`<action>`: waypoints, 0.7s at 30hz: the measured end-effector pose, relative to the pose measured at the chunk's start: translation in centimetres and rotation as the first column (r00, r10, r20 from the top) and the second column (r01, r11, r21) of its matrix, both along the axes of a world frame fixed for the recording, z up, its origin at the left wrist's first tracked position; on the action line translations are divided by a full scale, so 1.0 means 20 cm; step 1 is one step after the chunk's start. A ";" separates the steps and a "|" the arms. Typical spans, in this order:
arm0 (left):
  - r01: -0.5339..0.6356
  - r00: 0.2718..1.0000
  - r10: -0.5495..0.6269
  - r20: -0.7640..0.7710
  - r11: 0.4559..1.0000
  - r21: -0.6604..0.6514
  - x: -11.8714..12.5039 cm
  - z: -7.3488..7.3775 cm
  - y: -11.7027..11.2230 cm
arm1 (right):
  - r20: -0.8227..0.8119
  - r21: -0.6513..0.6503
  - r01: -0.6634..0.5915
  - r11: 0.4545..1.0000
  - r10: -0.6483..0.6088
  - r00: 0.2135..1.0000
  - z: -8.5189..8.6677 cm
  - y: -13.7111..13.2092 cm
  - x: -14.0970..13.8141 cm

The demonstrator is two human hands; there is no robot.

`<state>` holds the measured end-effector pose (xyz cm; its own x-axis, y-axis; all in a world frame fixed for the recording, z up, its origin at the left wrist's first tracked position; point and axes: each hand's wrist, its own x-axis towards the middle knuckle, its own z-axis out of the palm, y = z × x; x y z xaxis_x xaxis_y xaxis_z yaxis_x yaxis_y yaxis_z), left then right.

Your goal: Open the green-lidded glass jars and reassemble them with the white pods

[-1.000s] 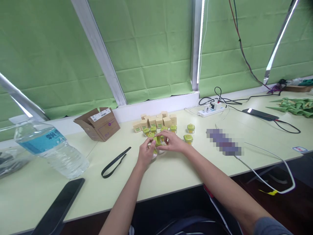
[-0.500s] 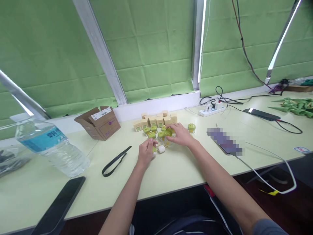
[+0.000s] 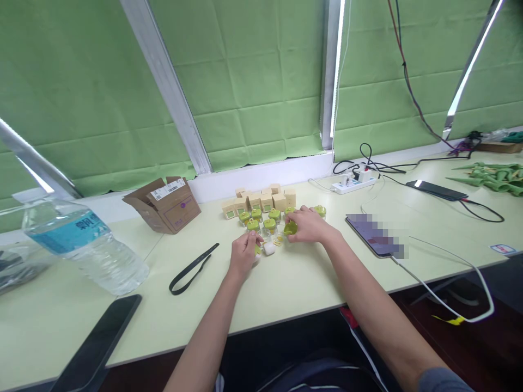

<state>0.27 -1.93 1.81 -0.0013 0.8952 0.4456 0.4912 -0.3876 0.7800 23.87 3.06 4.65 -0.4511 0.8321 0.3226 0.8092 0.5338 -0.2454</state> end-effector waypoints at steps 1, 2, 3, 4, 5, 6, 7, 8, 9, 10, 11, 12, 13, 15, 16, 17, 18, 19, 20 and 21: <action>0.002 1.000 -0.002 -0.001 1.000 -0.001 0.00 0.00 0.00 | 0.006 -0.017 0.004 1.000 -0.004 1.000 0.00 0.00 0.01; 0.004 1.000 -0.004 -0.001 1.000 -0.002 0.00 0.00 0.00 | 0.007 -0.031 0.008 0.999 -0.007 1.000 0.00 0.01 0.02; 0.006 1.000 -0.006 -0.001 1.000 -0.004 0.00 0.00 0.00 | 0.005 -0.043 0.008 0.999 -0.008 1.000 -0.01 0.01 0.03; 0.006 1.000 -0.006 0.001 1.000 -0.005 0.00 0.00 0.00 | 0.004 -0.053 0.006 0.999 -0.005 1.000 -0.01 0.02 0.03; 0.004 1.000 -0.004 0.003 1.000 -0.005 0.00 0.00 0.00 | 0.005 -0.062 0.003 0.998 -0.002 1.000 -0.02 0.03 0.04; 0.002 1.000 -0.002 0.005 1.000 -0.001 0.00 0.00 0.00 | 0.007 -0.071 0.000 0.997 0.001 1.000 -0.02 0.03 0.04; 0.000 1.000 0.000 0.005 1.000 0.003 0.00 0.00 0.00 | 0.007 -0.080 -0.004 0.997 0.004 1.000 -0.03 0.03 0.04; -0.001 1.000 0.001 0.006 1.000 0.008 0.00 0.00 0.00 | 0.005 -0.086 -0.009 0.996 0.009 1.000 -0.04 0.04 0.04; -0.001 1.000 0.001 0.009 1.000 0.012 0.00 0.00 0.00 | -0.002 -0.089 -0.014 0.996 0.014 1.000 -0.05 0.04 0.04; -0.001 1.000 0.000 0.012 1.000 0.015 0.00 0.00 0.00 | -0.010 -0.088 -0.017 0.996 0.016 1.000 -0.06 0.04 0.03; 0.001 1.000 -0.002 0.017 1.000 0.016 0.00 0.00 0.00 | -0.015 -0.088 -0.017 0.996 0.015 1.000 -0.06 0.05 0.03; 0.002 1.000 -0.003 0.024 1.000 0.016 0.00 0.00 0.00 | -0.010 -0.089 -0.012 0.996 0.011 1.000 -0.07 0.05 0.02; 0.003 0.999 -0.004 0.035 1.000 0.013 0.00 -0.01 0.01 | 0.003 -0.092 -0.002 0.996 0.003 1.000 -0.07 0.05 0.01; 0.006 0.998 -0.006 0.062 1.000 -0.002 0.00 -0.01 0.01 | 0.048 -0.096 0.022 0.995 -0.017 0.999 -0.08 0.05 0.00; 0.007 0.997 -0.006 0.074 1.000 -0.010 0.00 -0.01 0.01 | 0.069 -0.096 0.032 0.995 -0.026 0.997 -0.07 0.05 -0.01; 0.007 0.996 -0.006 0.084 1.000 -0.012 0.00 -0.01 0.01 | 0.085 -0.094 0.040 0.995 -0.032 0.996 -0.07 0.05 -0.01; 0.007 0.996 -0.006 0.087 1.000 -0.010 0.00 -0.01 0.01 | 0.094 -0.091 0.046 0.995 -0.037 0.995 -0.07 0.05 -0.02; 0.005 0.997 -0.005 0.083 1.000 -0.006 0.00 -0.01 0.01 | 0.096 -0.086 0.052 0.995 -0.043 0.994 -0.06 0.05 -0.02; 0.002 0.997 -0.002 0.076 1.000 -0.003 0.00 -0.01 0.00 | 0.092 -0.078 0.056 0.995 -0.049 0.995 -0.05 0.04 -0.02; -0.002 0.998 0.002 0.068 1.000 -0.003 0.00 -0.01 0.00 | 0.082 -0.065 0.057 0.996 -0.051 0.995 -0.05 0.04 -0.02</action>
